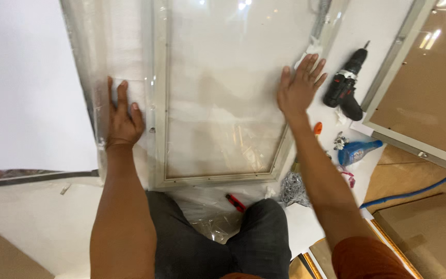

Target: The person removes a cardboard backing from a picture frame, brushes and wipes the glass surface, then places a white sheet of paper inside the frame. The person uses a utility knife, brush, and tissue during the process.

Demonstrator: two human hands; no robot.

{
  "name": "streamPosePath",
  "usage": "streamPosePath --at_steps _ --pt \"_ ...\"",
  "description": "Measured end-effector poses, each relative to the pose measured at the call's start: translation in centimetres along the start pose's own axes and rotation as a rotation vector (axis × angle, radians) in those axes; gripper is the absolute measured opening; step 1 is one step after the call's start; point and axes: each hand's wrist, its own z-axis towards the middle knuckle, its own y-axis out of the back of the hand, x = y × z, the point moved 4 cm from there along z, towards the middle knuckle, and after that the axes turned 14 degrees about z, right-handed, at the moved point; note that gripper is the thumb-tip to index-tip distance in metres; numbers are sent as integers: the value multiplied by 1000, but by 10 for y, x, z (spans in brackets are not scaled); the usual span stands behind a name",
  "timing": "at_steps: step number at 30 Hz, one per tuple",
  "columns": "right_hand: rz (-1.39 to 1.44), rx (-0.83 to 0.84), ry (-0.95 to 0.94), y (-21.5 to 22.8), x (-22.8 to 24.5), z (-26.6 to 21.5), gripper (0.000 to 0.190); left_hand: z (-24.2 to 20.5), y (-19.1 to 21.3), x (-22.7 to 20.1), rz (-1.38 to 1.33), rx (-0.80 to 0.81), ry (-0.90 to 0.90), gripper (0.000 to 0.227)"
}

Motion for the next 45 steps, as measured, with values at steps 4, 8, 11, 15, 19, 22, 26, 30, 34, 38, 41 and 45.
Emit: streamPosePath --at_steps 4,8,11,15,19,22,26,30,34,38,41,45 --pt "-150 192 102 -77 158 -43 80 4 -1 1 29 -32 -13 53" --pt "438 285 399 -120 253 -104 82 5 -1 -1 37 -11 -14 52" --pt "143 460 369 -116 196 -105 84 -2 3 0 55 0 -12 54" --pt "-279 -142 534 -34 48 -71 91 -1 3 -3 -22 11 11 53" --pt "10 14 109 -12 -33 -59 74 1 2 -2 -28 44 30 54" --pt "55 30 72 -50 36 -86 78 -7 3 2 95 35 12 54" --pt "255 207 263 -108 191 -158 84 -4 -1 3 -31 67 18 53" --pt "263 567 365 -131 224 -182 86 0 -2 0 -69 10 -54 52" --pt "58 491 141 -90 97 -143 87 2 0 3 -86 6 -37 52" --pt "-124 282 49 -26 -39 -138 77 -2 -2 0 -98 -3 -47 50" --pt "-41 92 -3 -33 -47 -148 78 -3 -4 3 -18 9 -27 51" --pt "-23 277 -35 -106 77 -191 80 -3 -6 5 -20 10 -40 52"
